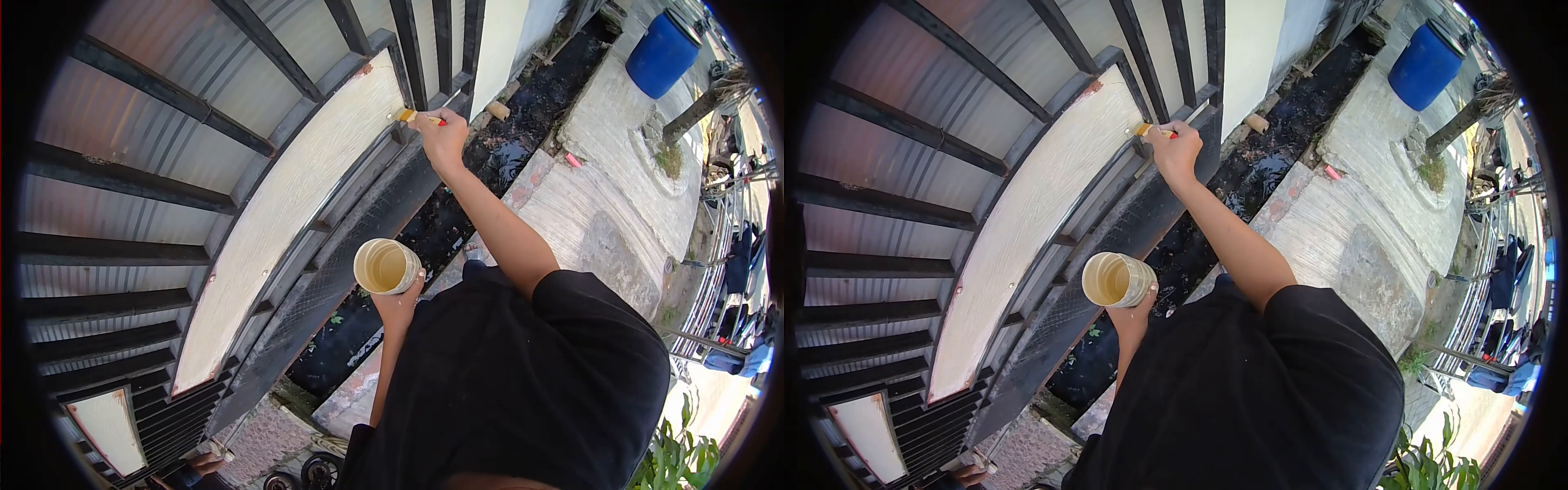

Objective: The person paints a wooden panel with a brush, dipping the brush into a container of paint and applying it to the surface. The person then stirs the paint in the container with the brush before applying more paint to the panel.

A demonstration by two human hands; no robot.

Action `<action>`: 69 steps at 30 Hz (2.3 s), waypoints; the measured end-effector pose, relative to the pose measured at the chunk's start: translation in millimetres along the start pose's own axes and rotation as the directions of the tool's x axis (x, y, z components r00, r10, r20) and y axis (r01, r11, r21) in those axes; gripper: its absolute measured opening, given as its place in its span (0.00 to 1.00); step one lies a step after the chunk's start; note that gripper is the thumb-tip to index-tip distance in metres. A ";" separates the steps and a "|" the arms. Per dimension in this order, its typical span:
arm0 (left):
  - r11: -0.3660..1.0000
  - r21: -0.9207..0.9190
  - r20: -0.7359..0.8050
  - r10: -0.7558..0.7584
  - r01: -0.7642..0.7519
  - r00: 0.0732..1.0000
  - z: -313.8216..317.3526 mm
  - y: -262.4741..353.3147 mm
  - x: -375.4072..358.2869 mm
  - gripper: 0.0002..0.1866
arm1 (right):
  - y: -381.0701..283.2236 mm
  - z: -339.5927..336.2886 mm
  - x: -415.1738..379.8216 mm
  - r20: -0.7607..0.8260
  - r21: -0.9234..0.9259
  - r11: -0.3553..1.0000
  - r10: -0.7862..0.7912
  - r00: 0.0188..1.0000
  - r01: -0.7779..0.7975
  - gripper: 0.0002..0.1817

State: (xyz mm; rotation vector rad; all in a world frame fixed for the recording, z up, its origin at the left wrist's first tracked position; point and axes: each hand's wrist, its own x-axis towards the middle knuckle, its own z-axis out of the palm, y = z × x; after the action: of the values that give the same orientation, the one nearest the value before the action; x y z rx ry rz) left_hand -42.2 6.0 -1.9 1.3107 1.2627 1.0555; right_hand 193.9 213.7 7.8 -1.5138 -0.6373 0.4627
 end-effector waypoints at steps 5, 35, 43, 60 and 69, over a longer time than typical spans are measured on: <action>1.000 -0.018 0.001 -0.004 0.004 1.000 0.4 -0.2 -0.3 0.33 | 9.2 2.6 1.0 -0.040 0.058 0.997 0.050 0.998 -0.048 0.09; 0.983 -0.117 -0.001 -0.140 0.139 0.990 2.8 15.1 -0.6 0.32 | -7.5 2.0 7.6 -0.011 -0.041 0.999 0.030 0.999 -0.030 0.09; 0.982 -0.105 -0.025 -0.161 0.157 0.987 3.0 20.0 -0.8 0.30 | -13.1 2.3 -4.7 0.027 -0.155 0.908 -0.390 0.920 0.390 0.08; 0.995 -0.059 -0.045 -0.081 0.078 0.996 -2.8 10.0 -1.5 0.32 | -14.7 2.1 -7.0 0.111 -0.177 0.844 -0.494 0.862 0.506 0.05; 1.000 -0.021 -0.028 0.006 -0.007 1.000 -2.9 -0.9 2.0 0.30 | -17.1 -1.7 -7.8 0.084 -0.152 0.822 -0.543 0.835 0.549 0.06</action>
State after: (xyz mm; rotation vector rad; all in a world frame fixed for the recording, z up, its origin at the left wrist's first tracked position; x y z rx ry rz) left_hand -44.9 8.2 -2.5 1.2893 1.2656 1.0923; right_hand 187.3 206.9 24.1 -1.3996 -1.1237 -0.0112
